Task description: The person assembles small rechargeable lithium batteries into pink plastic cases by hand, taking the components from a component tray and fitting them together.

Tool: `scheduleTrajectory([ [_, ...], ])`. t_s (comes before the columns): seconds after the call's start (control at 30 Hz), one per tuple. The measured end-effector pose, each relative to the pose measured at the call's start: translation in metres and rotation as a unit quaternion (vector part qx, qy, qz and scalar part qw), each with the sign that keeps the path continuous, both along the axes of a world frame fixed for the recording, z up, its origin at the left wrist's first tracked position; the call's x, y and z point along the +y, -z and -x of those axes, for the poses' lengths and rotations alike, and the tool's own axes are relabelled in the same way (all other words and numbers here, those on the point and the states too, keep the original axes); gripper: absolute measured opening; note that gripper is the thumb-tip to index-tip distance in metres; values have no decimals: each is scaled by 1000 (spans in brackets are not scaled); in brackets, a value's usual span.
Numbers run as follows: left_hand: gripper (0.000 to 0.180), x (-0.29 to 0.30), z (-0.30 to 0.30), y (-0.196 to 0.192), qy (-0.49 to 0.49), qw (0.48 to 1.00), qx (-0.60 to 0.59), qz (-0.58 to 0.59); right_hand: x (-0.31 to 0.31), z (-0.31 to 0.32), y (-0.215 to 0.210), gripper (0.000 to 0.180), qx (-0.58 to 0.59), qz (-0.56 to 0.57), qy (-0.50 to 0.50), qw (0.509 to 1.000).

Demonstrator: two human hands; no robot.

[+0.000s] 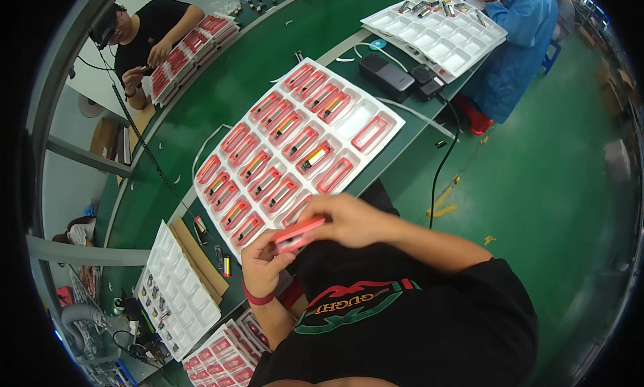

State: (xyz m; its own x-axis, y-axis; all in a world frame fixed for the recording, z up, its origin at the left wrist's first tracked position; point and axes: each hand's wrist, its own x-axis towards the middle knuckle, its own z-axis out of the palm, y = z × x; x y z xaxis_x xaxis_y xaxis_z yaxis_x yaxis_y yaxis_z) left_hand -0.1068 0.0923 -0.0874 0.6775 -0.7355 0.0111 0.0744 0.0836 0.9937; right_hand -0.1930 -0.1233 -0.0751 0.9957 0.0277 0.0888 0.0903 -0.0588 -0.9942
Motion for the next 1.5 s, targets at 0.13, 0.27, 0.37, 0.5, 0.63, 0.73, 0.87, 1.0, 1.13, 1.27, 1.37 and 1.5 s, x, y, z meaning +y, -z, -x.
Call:
scheduleTrajectory([
  [0.13,39,25,-10,-7,3,992,-99,-79,-50,-8,1,17,-28,117,156,980],
  [0.27,25,55,0,-18,-130,985,-99,-64,-123,-22,9,15,-137,404,254,868],
  [0.37,22,67,8,-11,-183,977,-95,-60,-158,-34,12,18,-89,474,245,841],
  [0.5,19,82,29,-7,-215,973,-74,-42,-174,-51,13,19,-46,514,183,837],
  [0.63,17,89,33,-3,-200,973,-71,-87,-198,-74,24,16,-44,574,112,810],
  [0.73,17,90,28,4,-283,939,-103,-165,-184,-81,9,22,5,584,74,809],
  [0.87,28,62,20,2,-288,851,-335,-284,-173,-115,-13,25,-40,474,112,873],
  [1.0,35,37,9,5,-214,819,-427,-319,-170,-195,-6,34,-70,470,84,876],
  [1.13,39,30,-1,9,-175,830,-417,-327,-185,-271,19,42,-121,597,112,785],
  [1.27,37,26,-1,13,-203,816,-429,-330,-175,-314,18,40,38,647,37,761],
  [1.37,36,27,1,13,-250,803,-454,-294,-174,-329,23,34,1,574,13,818],
  [1.5,38,27,13,-2,-350,798,-429,-239,-175,-343,31,31,-25,541,42,840],
])
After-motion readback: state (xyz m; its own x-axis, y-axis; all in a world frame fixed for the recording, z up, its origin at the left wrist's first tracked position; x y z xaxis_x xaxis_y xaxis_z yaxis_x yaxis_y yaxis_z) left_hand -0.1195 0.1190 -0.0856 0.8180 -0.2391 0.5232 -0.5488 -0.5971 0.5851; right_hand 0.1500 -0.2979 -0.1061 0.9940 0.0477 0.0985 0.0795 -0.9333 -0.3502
